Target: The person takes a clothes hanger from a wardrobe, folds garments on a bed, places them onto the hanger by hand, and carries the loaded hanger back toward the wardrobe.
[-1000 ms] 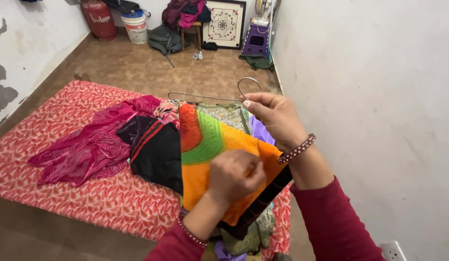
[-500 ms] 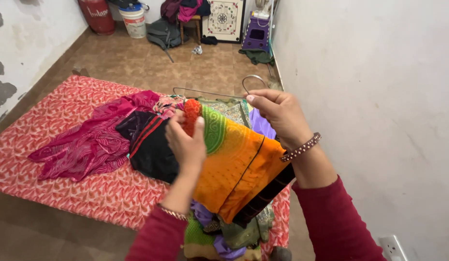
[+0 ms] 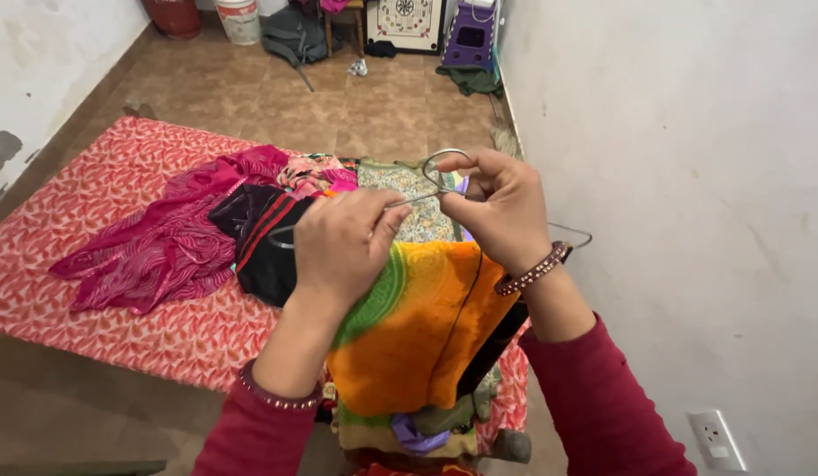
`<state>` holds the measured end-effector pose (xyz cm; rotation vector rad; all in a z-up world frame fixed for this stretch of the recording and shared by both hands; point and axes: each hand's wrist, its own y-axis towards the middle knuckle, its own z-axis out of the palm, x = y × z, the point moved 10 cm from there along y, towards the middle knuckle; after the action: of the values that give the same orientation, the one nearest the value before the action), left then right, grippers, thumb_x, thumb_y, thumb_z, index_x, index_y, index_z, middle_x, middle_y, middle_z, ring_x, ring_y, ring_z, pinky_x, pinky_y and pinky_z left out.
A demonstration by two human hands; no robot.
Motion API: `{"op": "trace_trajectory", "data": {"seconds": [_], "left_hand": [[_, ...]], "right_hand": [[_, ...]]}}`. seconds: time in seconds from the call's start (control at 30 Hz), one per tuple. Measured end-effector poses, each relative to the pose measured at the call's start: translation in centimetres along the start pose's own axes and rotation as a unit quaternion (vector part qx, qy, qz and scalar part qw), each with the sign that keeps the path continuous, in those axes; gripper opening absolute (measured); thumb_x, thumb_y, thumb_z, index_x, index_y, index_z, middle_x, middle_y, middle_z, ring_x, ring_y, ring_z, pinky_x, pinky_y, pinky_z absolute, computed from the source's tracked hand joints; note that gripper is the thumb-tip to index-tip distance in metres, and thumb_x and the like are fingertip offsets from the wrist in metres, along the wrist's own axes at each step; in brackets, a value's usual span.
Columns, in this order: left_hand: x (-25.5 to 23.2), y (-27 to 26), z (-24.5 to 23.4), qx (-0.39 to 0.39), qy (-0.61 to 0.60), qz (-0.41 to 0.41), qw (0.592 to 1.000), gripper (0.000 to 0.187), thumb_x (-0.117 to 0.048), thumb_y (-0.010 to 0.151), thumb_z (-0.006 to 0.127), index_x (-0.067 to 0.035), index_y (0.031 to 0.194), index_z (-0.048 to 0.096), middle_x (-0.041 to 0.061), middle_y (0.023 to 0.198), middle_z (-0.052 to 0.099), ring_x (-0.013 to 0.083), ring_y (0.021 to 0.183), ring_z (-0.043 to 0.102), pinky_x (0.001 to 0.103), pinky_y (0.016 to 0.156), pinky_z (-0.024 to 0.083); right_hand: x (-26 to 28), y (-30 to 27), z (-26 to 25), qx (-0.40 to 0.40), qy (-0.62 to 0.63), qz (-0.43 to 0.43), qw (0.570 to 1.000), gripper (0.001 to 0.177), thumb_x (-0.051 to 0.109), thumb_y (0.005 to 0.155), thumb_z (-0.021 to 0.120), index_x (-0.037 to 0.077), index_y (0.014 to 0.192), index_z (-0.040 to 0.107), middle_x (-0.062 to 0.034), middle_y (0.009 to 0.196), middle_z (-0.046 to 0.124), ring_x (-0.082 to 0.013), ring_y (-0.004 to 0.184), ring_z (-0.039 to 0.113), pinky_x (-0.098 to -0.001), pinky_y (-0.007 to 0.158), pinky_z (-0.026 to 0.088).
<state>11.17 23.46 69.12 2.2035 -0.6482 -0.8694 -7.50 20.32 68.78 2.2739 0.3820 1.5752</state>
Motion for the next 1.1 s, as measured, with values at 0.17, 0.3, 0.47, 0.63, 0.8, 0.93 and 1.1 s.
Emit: {"op": "trace_trajectory", "data": {"seconds": [0.17,0.3,0.47,0.63,0.8,0.93,1.1], "left_hand": [[-0.9,0.6,0.1,0.096,-0.086,-0.09,0.988,0.024,-0.034,0.095,0.067,-0.015,0.103,0.079,0.003,0.075,0.072,0.019,0.065,0.068,0.033,0.055,0.048],[2.0,0.1,3.8,0.172,-0.358,-0.287,0.872,0.025,-0.025,0.1,0.065,-0.004,0.107,0.078,-0.005,0.068,0.056,0.0063,0.057,0.043,0.026,0.049,0.034],[0.2,-2.4,6.2,0.24,-0.568,-0.387,0.686,0.032,-0.025,0.097,0.059,-0.01,0.123,0.069,-0.009,0.075,0.046,0.0012,0.061,0.038,0.018,0.051,0.031],[-1.4,-0.9,8.1,0.205,-0.623,-0.382,0.651,0.02,-0.029,0.097,0.067,-0.012,0.096,0.057,-0.007,0.082,0.046,0.0019,0.067,0.041,0.019,0.053,0.035],[-0.7,2.0,8.0,0.138,-0.628,-0.433,0.632,0.034,-0.035,0.086,0.077,-0.015,0.1,0.053,-0.005,0.083,0.048,0.0029,0.066,0.04,0.018,0.049,0.033],[-1.0,5.2,5.7,0.096,-0.642,-0.384,0.657,0.043,-0.038,0.079,0.077,-0.013,0.105,0.054,-0.003,0.084,0.048,0.0043,0.065,0.042,0.02,0.048,0.034],[-0.3,7.5,2.2,0.037,-0.651,-0.327,0.684,0.051,-0.042,0.079,0.075,-0.004,0.105,0.054,0.0,0.087,0.046,0.0079,0.069,0.044,0.023,0.053,0.036]], "right_hand": [[2.5,-0.3,0.9,0.025,-0.022,-0.071,0.997,0.032,0.002,0.082,0.076,0.005,0.114,0.073,0.0109,0.062,0.045,0.0004,0.057,0.038,-0.0217,0.052,0.03],[5.8,-0.3,0.8,0.01,-0.132,-0.25,0.959,0.041,0.006,0.085,0.08,0.008,0.125,0.071,0.0018,0.085,0.064,-0.0097,0.084,0.06,-0.0284,0.078,0.048],[1.8,-3.6,-2.6,-0.18,-0.123,-0.229,0.949,0.051,0.022,0.093,0.075,0.005,0.138,0.057,-0.0123,0.128,0.057,-0.0235,0.115,0.057,-0.0358,0.099,0.049],[-6.8,-7.7,0.9,-0.091,0.098,-0.143,0.981,0.079,0.07,0.098,0.05,0.005,0.142,0.051,-0.0077,0.132,0.054,-0.0209,0.12,0.056,-0.0349,0.1,0.048],[-5.2,-11.6,2.0,-0.06,0.006,-0.243,0.968,0.105,0.091,0.087,0.043,0.004,0.145,0.05,-0.0114,0.127,0.055,-0.0228,0.113,0.059,-0.0346,0.086,0.055],[-4.7,-12.8,3.6,-0.004,-0.077,-0.253,0.965,0.104,0.084,0.085,0.052,0.002,0.147,0.051,-0.0109,0.107,0.061,-0.0243,0.092,0.063,-0.0353,0.077,0.054],[-5.9,-13.0,5.7,0.045,-0.154,-0.234,0.959,0.048,0.033,0.095,0.066,0.002,0.132,0.058,-0.0175,0.11,0.065,-0.0342,0.09,0.066,-0.04,0.076,0.054]]}}
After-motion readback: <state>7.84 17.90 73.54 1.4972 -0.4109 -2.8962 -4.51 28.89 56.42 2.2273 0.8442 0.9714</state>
